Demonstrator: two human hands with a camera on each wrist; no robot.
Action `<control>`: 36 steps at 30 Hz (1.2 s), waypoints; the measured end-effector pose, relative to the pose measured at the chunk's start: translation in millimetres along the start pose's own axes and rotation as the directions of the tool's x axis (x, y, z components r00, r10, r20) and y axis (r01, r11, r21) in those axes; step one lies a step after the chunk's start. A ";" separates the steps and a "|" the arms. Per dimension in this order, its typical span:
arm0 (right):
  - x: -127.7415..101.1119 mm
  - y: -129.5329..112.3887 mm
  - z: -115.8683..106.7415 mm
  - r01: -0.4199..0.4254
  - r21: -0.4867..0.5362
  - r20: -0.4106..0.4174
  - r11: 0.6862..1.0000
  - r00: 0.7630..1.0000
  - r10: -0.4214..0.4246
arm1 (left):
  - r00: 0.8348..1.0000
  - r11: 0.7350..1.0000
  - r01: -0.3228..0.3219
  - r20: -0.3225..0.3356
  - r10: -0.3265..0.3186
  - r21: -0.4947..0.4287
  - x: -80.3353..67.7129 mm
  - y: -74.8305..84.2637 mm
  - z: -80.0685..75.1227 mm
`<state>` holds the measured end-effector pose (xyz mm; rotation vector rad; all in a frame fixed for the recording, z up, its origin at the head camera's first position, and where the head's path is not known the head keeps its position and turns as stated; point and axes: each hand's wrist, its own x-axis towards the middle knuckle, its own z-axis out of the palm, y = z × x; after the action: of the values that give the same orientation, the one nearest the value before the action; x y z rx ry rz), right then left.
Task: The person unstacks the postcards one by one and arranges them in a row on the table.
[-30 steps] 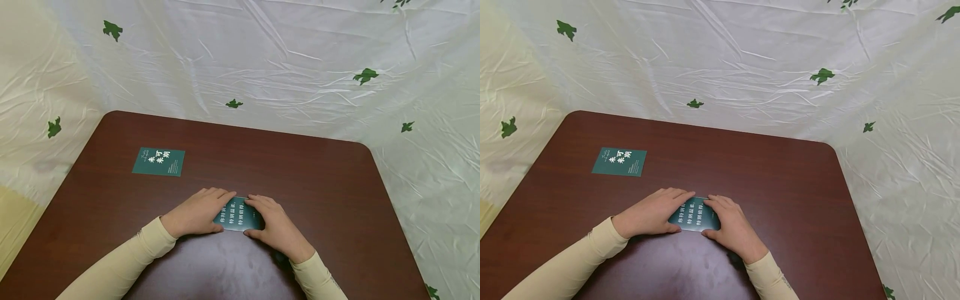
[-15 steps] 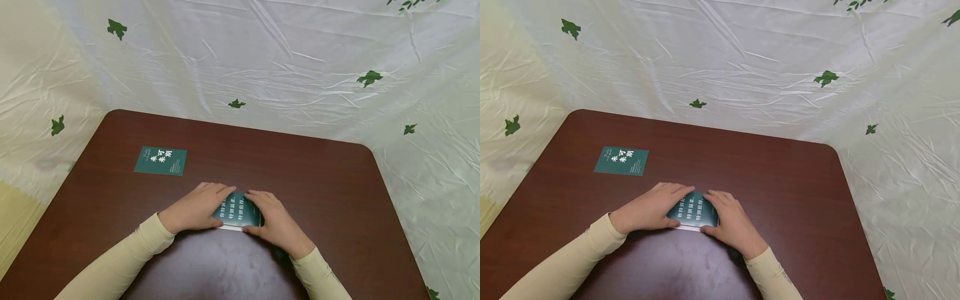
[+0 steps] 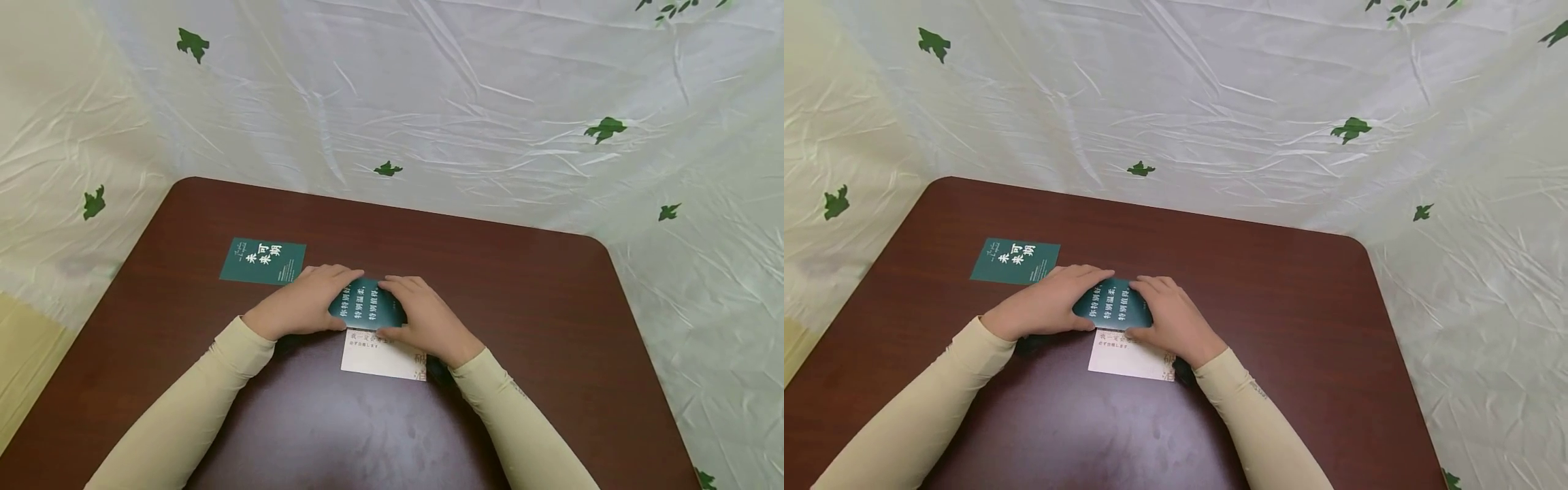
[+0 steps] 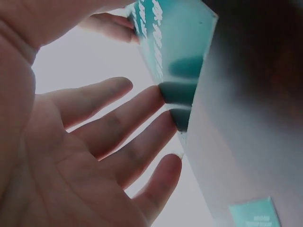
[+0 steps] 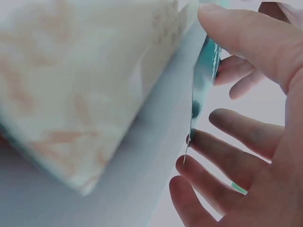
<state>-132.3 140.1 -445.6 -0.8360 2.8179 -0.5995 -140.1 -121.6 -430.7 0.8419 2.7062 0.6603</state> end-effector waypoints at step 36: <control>94.5 -6.5 9.5 -0.072 0.023 0.105 0.997 0.992 0.069 | 0.991 0.986 0.131 0.034 -0.128 -0.102 23.2 -78.9 -24.6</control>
<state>-205.7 80.1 -453.6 -0.7375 2.7264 -0.5652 -205.0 -174.6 -449.3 0.6393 2.6491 0.7476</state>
